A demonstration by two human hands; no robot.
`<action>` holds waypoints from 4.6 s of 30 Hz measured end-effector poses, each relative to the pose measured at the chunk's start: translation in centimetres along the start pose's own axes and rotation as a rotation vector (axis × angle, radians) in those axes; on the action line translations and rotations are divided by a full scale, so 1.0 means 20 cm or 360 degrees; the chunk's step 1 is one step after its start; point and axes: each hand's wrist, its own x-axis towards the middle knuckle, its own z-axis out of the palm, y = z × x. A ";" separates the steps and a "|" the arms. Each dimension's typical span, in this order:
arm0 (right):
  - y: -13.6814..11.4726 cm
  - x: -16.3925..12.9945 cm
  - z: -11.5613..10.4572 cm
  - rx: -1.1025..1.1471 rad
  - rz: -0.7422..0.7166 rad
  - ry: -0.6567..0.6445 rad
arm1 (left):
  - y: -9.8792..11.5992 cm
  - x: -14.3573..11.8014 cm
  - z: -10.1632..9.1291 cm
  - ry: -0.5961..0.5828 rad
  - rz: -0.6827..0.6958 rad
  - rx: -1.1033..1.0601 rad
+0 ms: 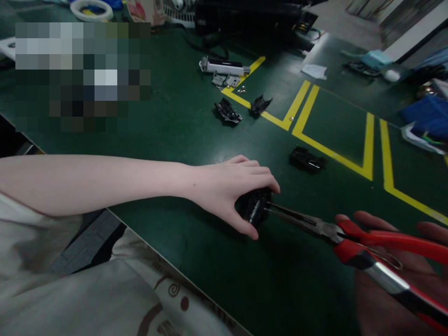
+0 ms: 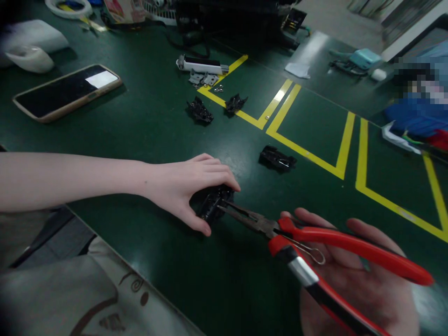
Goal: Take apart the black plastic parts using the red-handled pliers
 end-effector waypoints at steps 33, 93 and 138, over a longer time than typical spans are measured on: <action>-0.07 0.03 0.01 -0.0252 -0.0435 0.0130 | 0.03 -0.01 -0.05 0.0417 0.0057 0.0093; 0.10 0.22 0.06 -0.0990 -0.0616 -0.0548 | -0.02 0.01 -0.04 -0.0046 -0.0126 0.0240; 0.10 0.20 0.04 -0.0894 -0.0529 -0.0473 | 0.23 0.14 0.20 0.0208 -0.0458 -0.1413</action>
